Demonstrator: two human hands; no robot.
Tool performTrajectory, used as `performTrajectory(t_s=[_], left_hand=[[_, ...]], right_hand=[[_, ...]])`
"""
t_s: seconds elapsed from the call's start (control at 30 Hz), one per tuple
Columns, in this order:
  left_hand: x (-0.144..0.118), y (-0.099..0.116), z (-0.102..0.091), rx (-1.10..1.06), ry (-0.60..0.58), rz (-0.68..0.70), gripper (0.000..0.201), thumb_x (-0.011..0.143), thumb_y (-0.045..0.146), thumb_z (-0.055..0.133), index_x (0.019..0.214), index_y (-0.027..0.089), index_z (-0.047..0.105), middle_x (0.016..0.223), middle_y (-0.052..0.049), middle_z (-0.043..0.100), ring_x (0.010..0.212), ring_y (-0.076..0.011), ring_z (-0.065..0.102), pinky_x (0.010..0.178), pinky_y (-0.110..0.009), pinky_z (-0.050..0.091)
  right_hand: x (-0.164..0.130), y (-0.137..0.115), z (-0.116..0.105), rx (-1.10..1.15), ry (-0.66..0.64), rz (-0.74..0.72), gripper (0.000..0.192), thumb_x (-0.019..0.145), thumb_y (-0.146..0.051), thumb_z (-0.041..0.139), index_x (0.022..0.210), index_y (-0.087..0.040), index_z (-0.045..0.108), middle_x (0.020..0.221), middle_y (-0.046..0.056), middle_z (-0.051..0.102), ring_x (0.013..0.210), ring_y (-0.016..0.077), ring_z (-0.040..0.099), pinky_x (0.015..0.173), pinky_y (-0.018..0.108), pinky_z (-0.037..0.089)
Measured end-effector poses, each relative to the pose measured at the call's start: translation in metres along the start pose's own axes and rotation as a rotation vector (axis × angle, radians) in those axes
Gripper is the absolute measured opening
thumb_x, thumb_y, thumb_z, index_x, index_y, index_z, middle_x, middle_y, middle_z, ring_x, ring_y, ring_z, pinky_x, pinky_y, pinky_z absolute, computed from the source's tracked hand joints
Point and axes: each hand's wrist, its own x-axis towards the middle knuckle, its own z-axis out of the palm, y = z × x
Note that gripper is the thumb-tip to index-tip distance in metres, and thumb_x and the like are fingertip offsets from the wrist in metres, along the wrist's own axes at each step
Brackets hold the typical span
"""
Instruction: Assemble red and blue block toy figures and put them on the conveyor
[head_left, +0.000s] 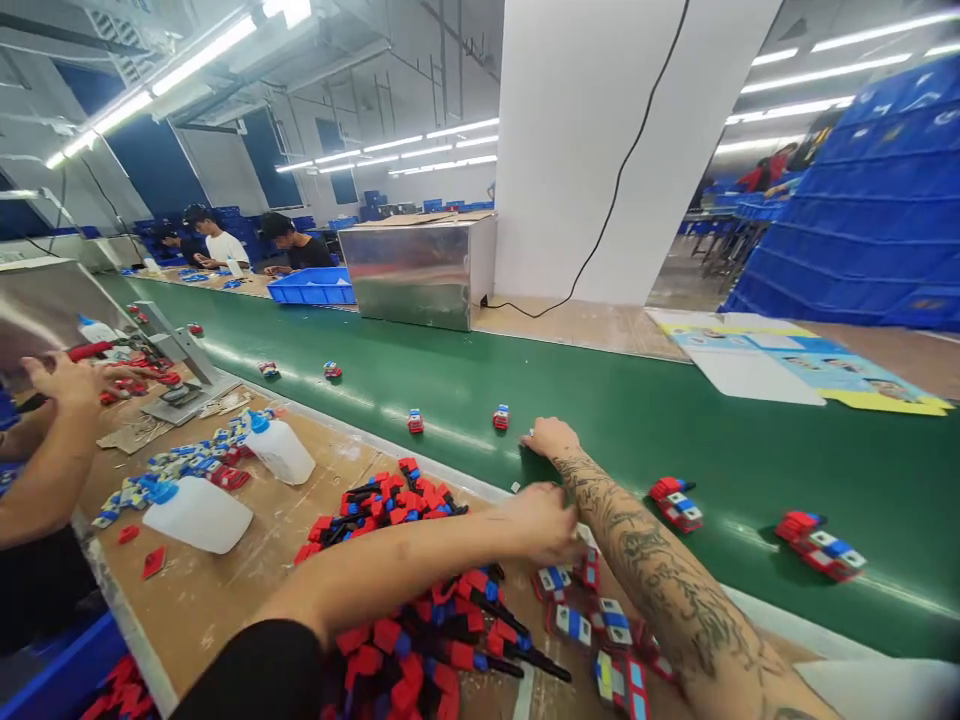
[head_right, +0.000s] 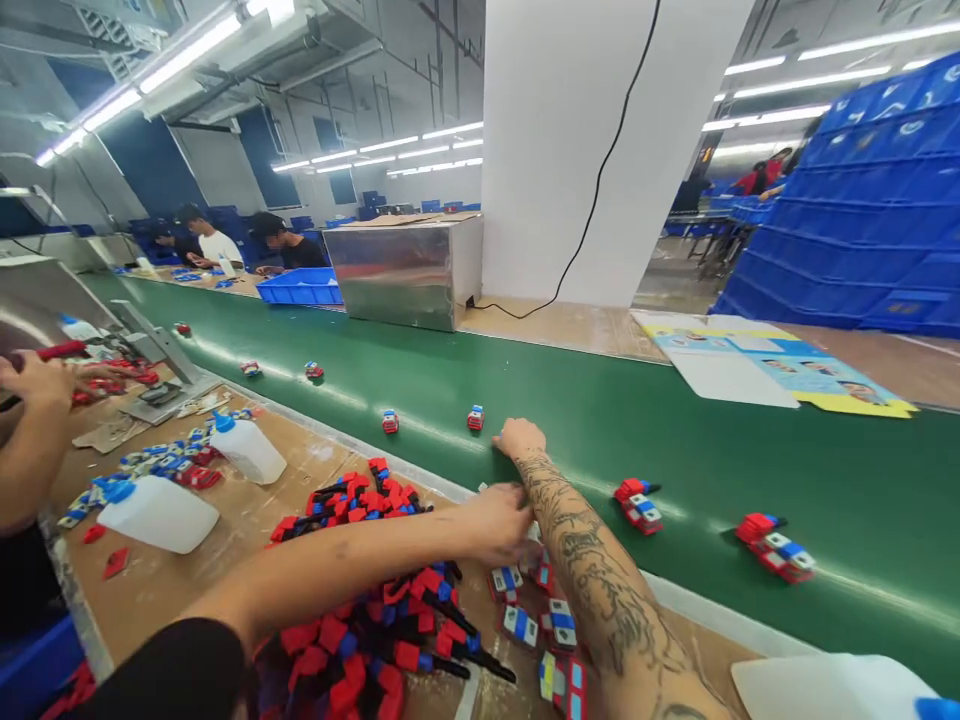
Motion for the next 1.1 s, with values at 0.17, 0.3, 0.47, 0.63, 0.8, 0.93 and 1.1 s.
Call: performTrajectory(t_s=[0.17, 0.3, 0.47, 0.63, 0.8, 0.93, 1.1], left_hand=[[-0.089, -0.035, -0.022, 0.011, -0.197, -0.135, 0.023, 0.084, 0.018, 0.056, 0.102, 0.011, 0.068, 0.102, -0.016, 0.066, 0.100, -0.0320, 0.062, 0.090, -0.044, 0.051], [-0.097, -0.045, -0.018, -0.032, -0.415, -0.191, 0.025, 0.085, 0.019, 0.061, 0.109, 0.017, 0.068, 0.105, -0.011, 0.068, 0.101, -0.0277, 0.064, 0.088, -0.041, 0.052], [-0.069, -0.048, -0.018, -0.120, -0.636, -0.348, 0.024, 0.095, 0.034, 0.063, 0.109, 0.015, 0.065, 0.104, -0.006, 0.067, 0.090, -0.0179, 0.066, 0.081, -0.037, 0.057], [-0.064, -0.043, -0.040, -0.167, -0.537, -0.426, 0.024, 0.096, 0.035, 0.063, 0.109, 0.014, 0.064, 0.104, -0.006, 0.066, 0.089, -0.0180, 0.065, 0.080, -0.036, 0.057], [-0.094, -0.022, -0.070, -0.244, -0.224, -0.424, 0.024, 0.099, 0.034, 0.051, 0.106, 0.015, 0.062, 0.100, -0.008, 0.067, 0.090, -0.0197, 0.066, 0.080, -0.033, 0.053], [-0.153, 0.039, -0.057, -0.464, -0.201, -0.354, 0.038, 0.101, 0.042, 0.033, 0.120, 0.017, 0.055, 0.090, -0.003, 0.069, 0.076, -0.0173, 0.067, 0.066, -0.024, 0.051], [-0.221, 0.133, 0.004, -0.564, -0.319, -0.248, 0.024, 0.095, 0.036, 0.050, 0.091, 0.019, 0.068, 0.088, -0.003, 0.068, 0.085, -0.0190, 0.063, 0.076, -0.025, 0.048]], right_hand=[[-0.020, 0.011, -0.006, 0.189, 0.071, -0.028, 0.026, 0.095, -0.031, 0.065, 0.116, -0.016, 0.064, 0.123, 0.010, 0.063, 0.112, 0.0267, 0.061, 0.097, 0.050, 0.049], [-0.087, 0.019, -0.021, 0.457, 0.168, -0.126, 0.039, 0.087, -0.029, 0.073, 0.121, -0.015, 0.062, 0.120, 0.012, 0.067, 0.111, 0.0266, 0.063, 0.101, 0.045, 0.047], [-0.229, 0.047, -0.019, 0.892, 0.185, -0.278, 0.047, 0.088, -0.040, 0.067, 0.128, -0.018, 0.057, 0.119, 0.011, 0.071, 0.108, 0.0256, 0.067, 0.092, 0.036, 0.054], [-0.354, 0.086, 0.008, 1.792, -0.011, -0.230, 0.055, 0.076, -0.041, 0.083, 0.125, -0.025, 0.064, 0.118, 0.009, 0.072, 0.102, 0.0245, 0.069, 0.092, 0.036, 0.053], [-0.418, 0.098, 0.031, 2.082, -0.046, -0.249, 0.058, 0.065, -0.036, 0.092, 0.118, -0.023, 0.072, 0.111, 0.009, 0.075, 0.103, 0.0236, 0.069, 0.094, 0.032, 0.051], [-0.442, 0.106, 0.044, 2.116, -0.009, -0.251, 0.065, 0.061, -0.035, 0.094, 0.121, -0.023, 0.071, 0.110, 0.009, 0.074, 0.095, 0.0195, 0.069, 0.084, 0.028, 0.054], [-0.461, 0.128, 0.067, 2.073, 0.053, -0.080, 0.064, 0.058, -0.039, 0.096, 0.116, -0.023, 0.073, 0.108, 0.008, 0.074, 0.097, 0.0204, 0.068, 0.092, 0.030, 0.049]])
